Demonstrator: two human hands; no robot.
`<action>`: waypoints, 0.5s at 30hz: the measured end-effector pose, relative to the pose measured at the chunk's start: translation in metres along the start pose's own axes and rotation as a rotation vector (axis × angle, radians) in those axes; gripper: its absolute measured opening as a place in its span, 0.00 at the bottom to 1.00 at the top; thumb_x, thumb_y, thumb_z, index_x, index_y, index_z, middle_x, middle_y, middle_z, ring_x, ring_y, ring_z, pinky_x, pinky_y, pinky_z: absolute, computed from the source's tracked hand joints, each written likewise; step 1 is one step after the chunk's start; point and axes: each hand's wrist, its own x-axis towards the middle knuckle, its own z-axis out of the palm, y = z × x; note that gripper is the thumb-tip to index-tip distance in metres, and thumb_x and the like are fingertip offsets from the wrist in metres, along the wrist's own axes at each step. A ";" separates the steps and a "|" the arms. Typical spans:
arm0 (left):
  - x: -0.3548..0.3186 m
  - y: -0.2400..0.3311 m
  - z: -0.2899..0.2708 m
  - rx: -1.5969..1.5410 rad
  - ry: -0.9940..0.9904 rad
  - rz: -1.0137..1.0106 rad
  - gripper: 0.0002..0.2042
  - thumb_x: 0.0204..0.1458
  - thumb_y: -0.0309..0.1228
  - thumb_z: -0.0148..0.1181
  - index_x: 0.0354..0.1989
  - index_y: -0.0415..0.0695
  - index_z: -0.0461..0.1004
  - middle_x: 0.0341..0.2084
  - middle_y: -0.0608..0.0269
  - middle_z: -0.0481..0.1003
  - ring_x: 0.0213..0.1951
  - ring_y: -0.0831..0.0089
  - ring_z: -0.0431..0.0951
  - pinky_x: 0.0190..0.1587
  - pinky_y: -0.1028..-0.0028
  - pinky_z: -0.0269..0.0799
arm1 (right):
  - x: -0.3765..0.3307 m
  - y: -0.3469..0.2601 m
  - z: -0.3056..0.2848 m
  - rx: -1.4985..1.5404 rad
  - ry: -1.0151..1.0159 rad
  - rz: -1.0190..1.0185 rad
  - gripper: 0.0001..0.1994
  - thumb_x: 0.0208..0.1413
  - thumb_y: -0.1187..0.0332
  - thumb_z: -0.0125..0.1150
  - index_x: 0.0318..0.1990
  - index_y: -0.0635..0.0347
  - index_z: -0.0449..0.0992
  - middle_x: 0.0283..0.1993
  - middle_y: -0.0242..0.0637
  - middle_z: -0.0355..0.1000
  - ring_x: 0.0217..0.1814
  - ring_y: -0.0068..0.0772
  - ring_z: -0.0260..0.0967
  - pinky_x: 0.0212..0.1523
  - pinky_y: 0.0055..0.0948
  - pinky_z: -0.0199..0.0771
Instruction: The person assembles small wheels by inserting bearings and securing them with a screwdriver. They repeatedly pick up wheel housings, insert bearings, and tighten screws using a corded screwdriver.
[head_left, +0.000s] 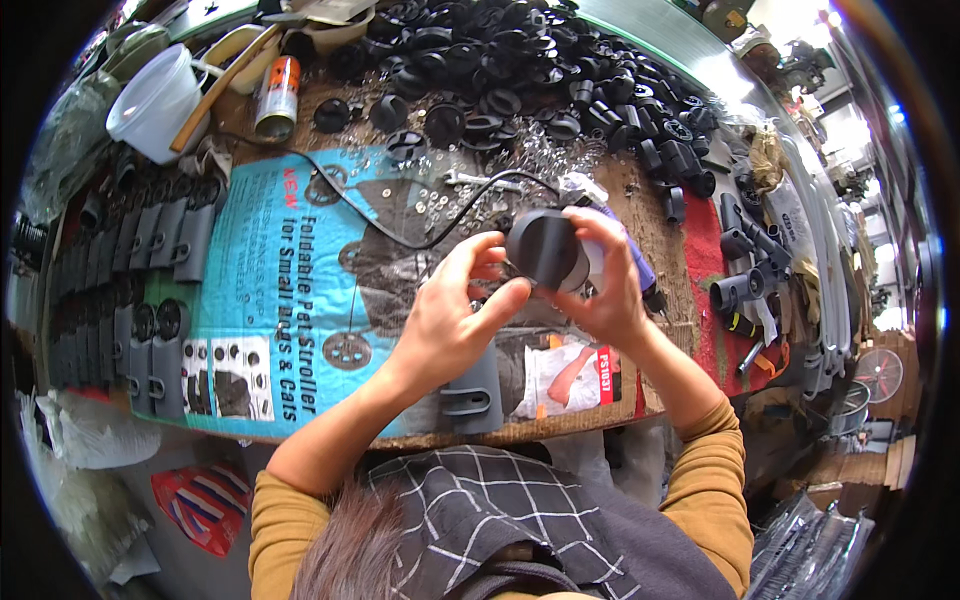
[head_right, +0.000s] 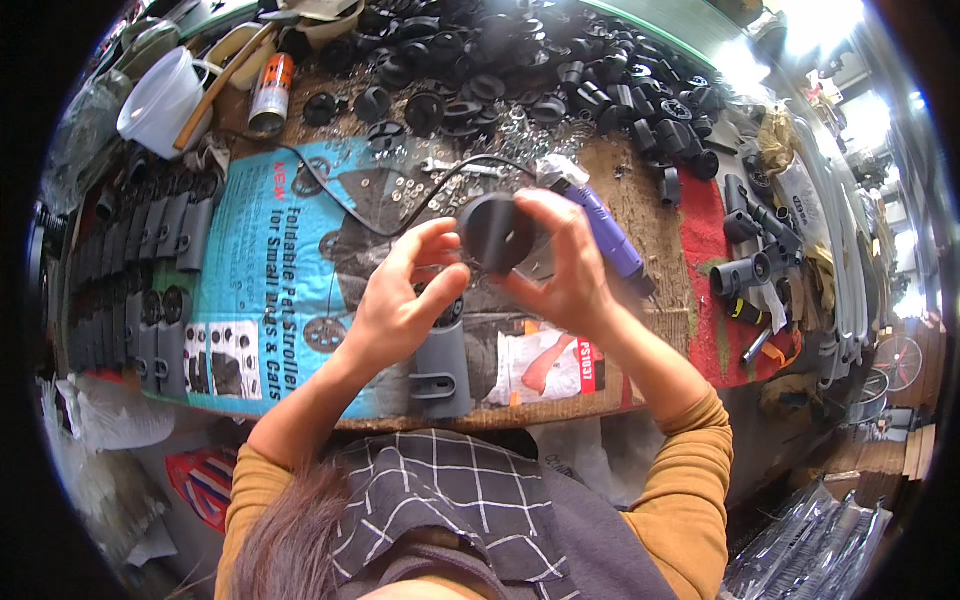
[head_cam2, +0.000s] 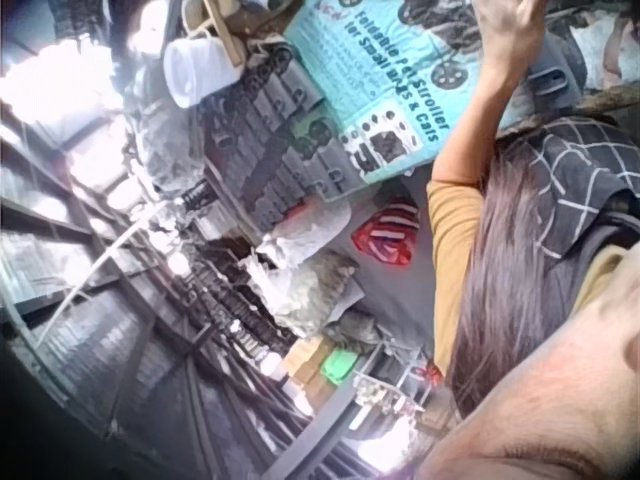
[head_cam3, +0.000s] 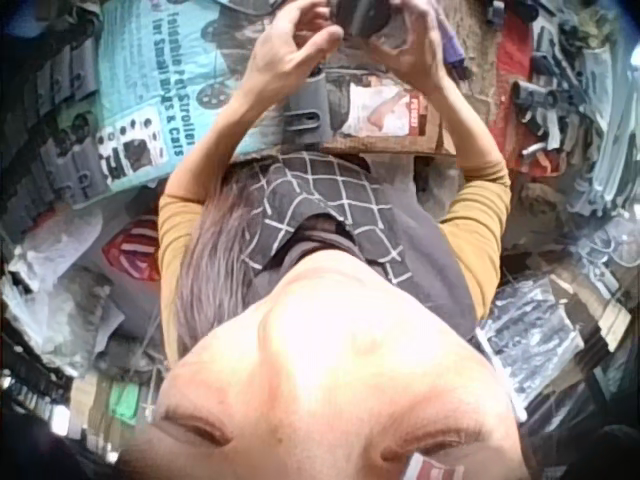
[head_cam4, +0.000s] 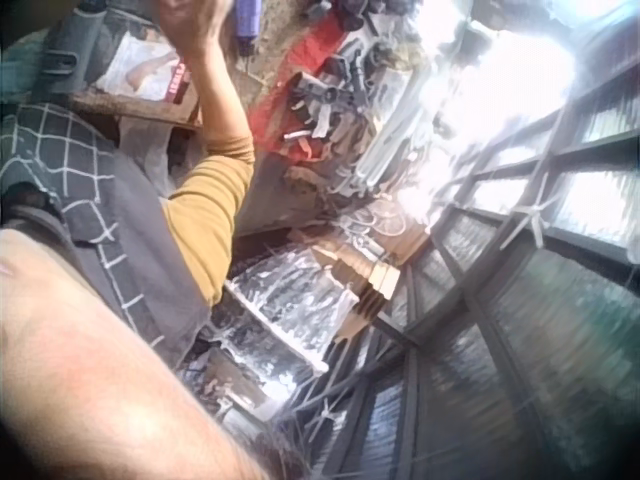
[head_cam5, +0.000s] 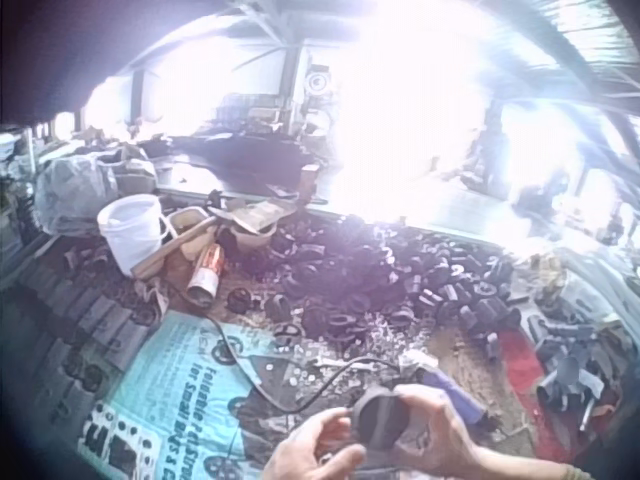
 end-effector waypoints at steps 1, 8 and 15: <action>0.000 0.002 0.001 -0.170 -0.052 -0.049 0.21 0.58 0.38 0.57 0.53 0.34 0.67 0.42 0.52 0.76 0.43 0.69 0.77 0.47 0.70 0.73 | 0.001 -0.020 0.001 0.086 -0.074 0.012 0.44 0.35 0.68 0.79 0.62 0.61 0.60 0.56 0.46 0.64 0.56 0.44 0.65 0.57 0.38 0.67; -0.027 0.007 -0.014 -0.049 0.005 0.010 0.13 0.60 0.34 0.55 0.43 0.36 0.76 0.32 0.56 0.79 0.35 0.73 0.78 0.40 0.72 0.73 | -0.001 -0.062 -0.003 0.329 -0.334 0.100 0.26 0.45 0.77 0.69 0.54 0.58 0.70 0.57 0.47 0.64 0.59 0.49 0.65 0.56 0.40 0.70; -0.036 -0.029 -0.043 0.528 -0.149 0.009 0.39 0.46 0.54 0.66 0.61 0.39 0.65 0.55 0.49 0.67 0.59 0.55 0.64 0.61 0.58 0.58 | -0.062 -0.040 0.008 0.112 -0.282 0.501 0.17 0.46 0.78 0.66 0.44 0.61 0.67 0.62 0.49 0.66 0.57 0.40 0.69 0.59 0.37 0.68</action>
